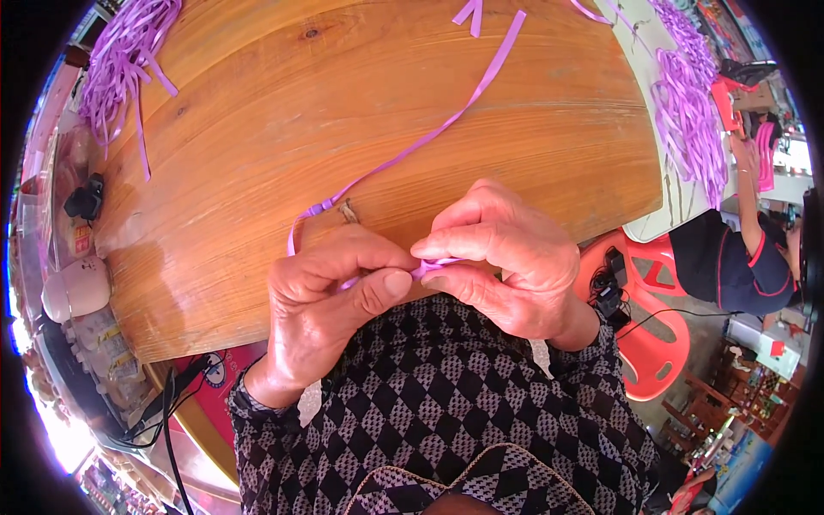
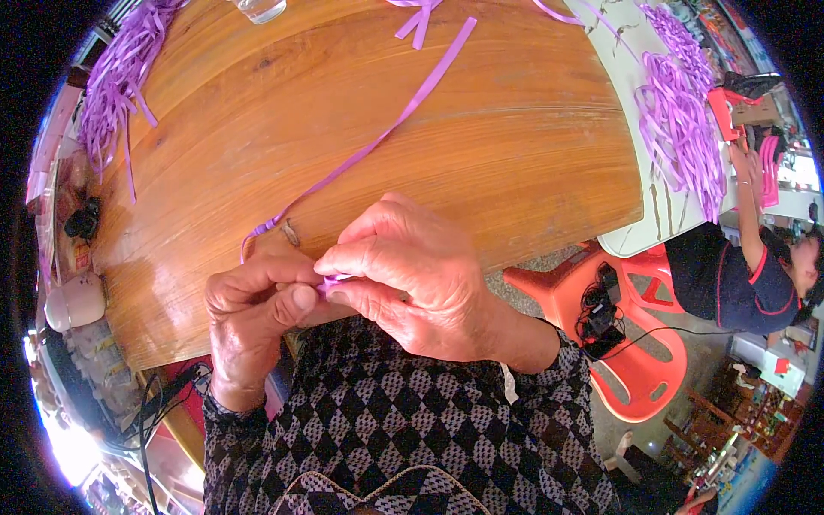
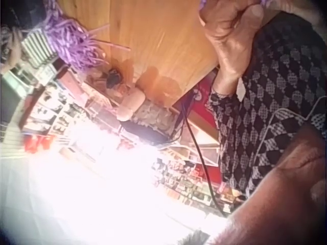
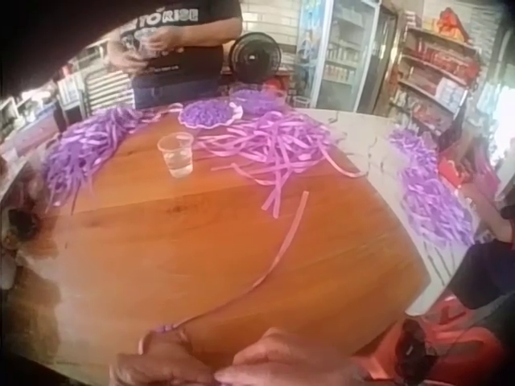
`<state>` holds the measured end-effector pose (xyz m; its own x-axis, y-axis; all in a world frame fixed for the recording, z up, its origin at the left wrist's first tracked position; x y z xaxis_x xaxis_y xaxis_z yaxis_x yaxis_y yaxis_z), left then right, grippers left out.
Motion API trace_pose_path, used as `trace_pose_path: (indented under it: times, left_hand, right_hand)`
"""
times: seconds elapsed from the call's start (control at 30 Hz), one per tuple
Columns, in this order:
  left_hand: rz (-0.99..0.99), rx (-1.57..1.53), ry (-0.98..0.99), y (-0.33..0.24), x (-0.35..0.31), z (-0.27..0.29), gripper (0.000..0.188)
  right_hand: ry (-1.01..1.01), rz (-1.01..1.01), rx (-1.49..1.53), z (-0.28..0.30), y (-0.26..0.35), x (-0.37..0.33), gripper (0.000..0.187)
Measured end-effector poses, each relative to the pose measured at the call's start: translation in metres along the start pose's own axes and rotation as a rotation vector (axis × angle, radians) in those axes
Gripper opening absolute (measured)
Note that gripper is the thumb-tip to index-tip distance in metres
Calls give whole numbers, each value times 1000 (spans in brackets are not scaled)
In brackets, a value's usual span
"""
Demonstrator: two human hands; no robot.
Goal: The person ties a series of knots in a purple ribbon by hand, pulling the ribbon through loops to create small segments. They repeat this process along the length of the ribbon, occasionally stretching it out on the table to check the spacing.
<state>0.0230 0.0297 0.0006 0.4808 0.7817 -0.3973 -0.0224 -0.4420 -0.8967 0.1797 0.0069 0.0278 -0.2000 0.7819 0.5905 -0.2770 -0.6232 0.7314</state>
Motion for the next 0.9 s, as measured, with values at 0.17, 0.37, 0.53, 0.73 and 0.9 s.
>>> trace_pose_path:
  times: [0.17,0.37,0.53,0.73,0.9]
  left_hand:
    - [230,-306,73,1,-1,-10,15]
    - [71,-154,22,8,1,-6,12]
    - [-79,-93,-23,4,0,-6,12]
    - [-115,0,-27,2,2,-7,11]
    - [-129,70,-28,0,1,-6,9]
  right_hand:
    - [2,23,10,-1,-1,-1,25]
    - [-33,-26,20,0,0,-4,27]
    - [-55,-268,260,2,-10,-13,17]
    - [-56,-566,435,1,-9,-15,13]
    - [-117,-589,439,-1,-19,-20,13]
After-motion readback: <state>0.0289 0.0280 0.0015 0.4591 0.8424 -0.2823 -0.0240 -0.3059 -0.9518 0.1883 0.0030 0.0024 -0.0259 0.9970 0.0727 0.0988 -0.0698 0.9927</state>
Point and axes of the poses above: each hand's wrist, its own x-axis towards the middle knuckle, its own z-axis out of the back of the hand, y = z × x, the point moved 5 cm from there along x, towards the middle knuckle, and after that the axes turned 9 degrees about z, right-handed, at the moved point
